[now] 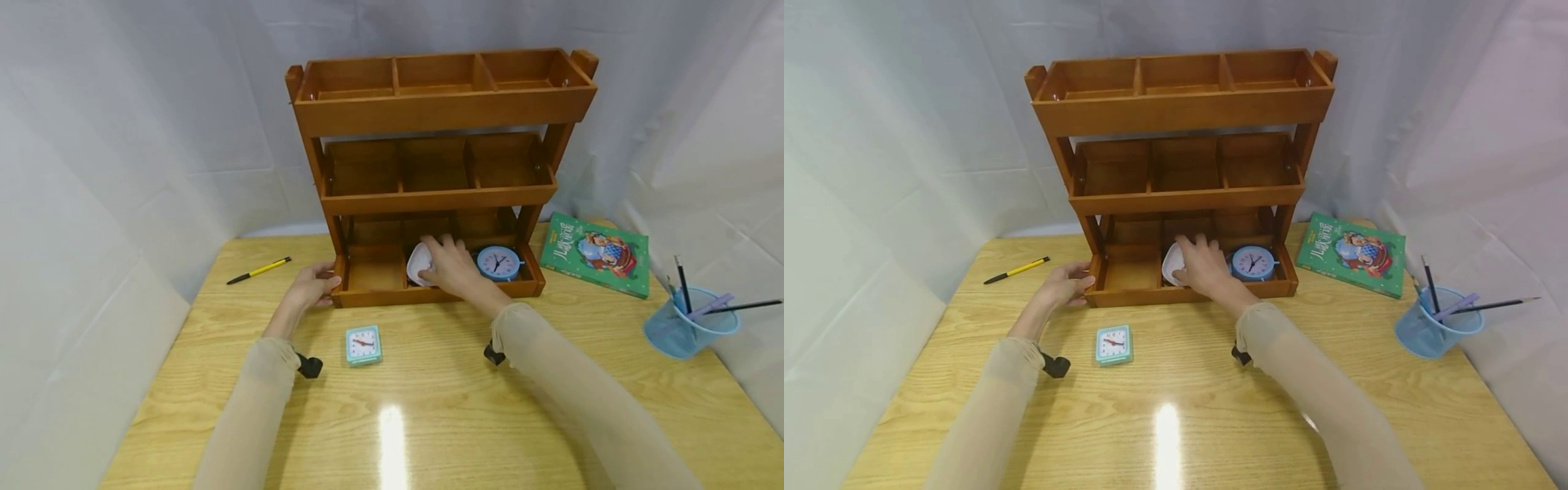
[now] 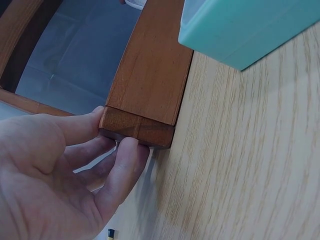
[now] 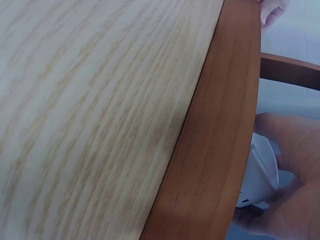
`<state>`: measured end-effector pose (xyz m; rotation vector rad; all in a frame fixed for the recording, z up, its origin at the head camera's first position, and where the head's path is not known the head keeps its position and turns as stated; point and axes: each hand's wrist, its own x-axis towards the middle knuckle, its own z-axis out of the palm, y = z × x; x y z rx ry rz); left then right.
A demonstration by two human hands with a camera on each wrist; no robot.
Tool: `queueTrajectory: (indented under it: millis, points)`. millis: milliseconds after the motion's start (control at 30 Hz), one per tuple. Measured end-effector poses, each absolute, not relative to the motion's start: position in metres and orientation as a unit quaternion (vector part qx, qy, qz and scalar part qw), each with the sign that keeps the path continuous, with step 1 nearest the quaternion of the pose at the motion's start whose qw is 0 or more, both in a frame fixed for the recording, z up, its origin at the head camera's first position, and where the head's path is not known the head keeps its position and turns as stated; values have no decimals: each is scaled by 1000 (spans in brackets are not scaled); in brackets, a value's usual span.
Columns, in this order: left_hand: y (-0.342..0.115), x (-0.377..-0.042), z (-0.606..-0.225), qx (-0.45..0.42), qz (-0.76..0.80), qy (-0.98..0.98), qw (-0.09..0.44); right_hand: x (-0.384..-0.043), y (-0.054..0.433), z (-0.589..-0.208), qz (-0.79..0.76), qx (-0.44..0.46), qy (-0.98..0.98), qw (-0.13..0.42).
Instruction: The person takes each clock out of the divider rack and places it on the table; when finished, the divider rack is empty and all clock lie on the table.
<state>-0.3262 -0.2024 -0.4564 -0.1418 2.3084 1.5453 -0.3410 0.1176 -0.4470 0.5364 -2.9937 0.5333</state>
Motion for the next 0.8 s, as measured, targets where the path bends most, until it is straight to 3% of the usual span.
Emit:
queueTrajectory:
  millis: [233,800]
  points:
    - [-202,-327,-457,-50,544,818,180,-342,119,-447,220,164,-962,-7]
    - [-203,-324,-455,-48,547,816,180,-347,132,-440,319,168,-932,-32]
